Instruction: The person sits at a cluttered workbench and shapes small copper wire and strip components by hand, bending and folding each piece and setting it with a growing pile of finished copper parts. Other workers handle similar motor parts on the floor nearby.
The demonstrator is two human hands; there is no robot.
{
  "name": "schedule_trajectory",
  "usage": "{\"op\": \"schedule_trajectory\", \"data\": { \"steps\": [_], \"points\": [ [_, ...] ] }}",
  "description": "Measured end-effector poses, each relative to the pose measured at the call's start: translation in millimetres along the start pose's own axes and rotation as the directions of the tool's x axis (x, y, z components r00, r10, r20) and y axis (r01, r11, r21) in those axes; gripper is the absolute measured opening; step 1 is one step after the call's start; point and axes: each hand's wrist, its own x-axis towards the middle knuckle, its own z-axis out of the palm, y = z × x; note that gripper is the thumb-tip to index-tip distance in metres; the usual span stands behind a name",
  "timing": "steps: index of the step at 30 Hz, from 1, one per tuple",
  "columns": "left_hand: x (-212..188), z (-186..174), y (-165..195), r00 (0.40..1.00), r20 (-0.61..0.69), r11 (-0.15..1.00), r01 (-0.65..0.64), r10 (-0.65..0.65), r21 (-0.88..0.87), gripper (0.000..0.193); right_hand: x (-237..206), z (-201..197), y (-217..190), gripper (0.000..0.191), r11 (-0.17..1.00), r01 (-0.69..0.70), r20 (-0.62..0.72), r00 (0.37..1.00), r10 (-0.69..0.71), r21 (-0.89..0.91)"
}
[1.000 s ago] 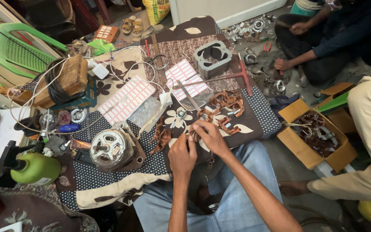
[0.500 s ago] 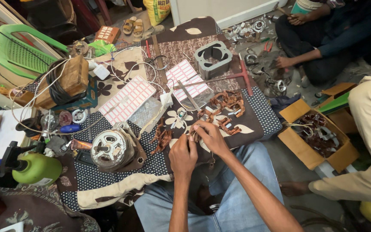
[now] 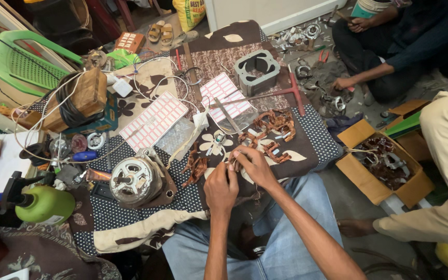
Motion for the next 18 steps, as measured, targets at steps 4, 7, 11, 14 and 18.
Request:
{"op": "schedule_trajectory", "data": {
  "steps": [4,7,11,14,18],
  "points": [
    [0.1,0.2,-0.4,1.0,0.005,1.0,0.005,-0.005,0.008,0.019,0.3,0.4,0.2,0.03,1.0,0.002,0.001,1.0,-0.002,0.015],
    [0.0,0.6,-0.6,1.0,0.002,1.0,0.003,-0.003,0.009,0.018,0.3,0.2,0.3,0.03,1.0,0.003,0.005,1.0,-0.003,0.011],
    [-0.4,1.1,-1.3,1.0,0.006,1.0,0.01,-0.01,0.014,0.018,1.0,0.4,0.9,0.03,1.0,0.003,0.004,1.0,-0.003,0.009],
    [-0.5,1.4,-1.8,1.0,0.001,1.0,0.003,-0.003,0.017,0.018,1.3,0.1,1.6,0.03,1.0,0.004,0.006,1.0,-0.004,0.012],
    [-0.4,1.4,-1.5,1.0,-0.001,1.0,0.0,0.0,0.017,0.019,1.3,-0.1,2.7,0.03,1.0,-0.003,0.002,1.0,0.003,0.003]
  ]
}}
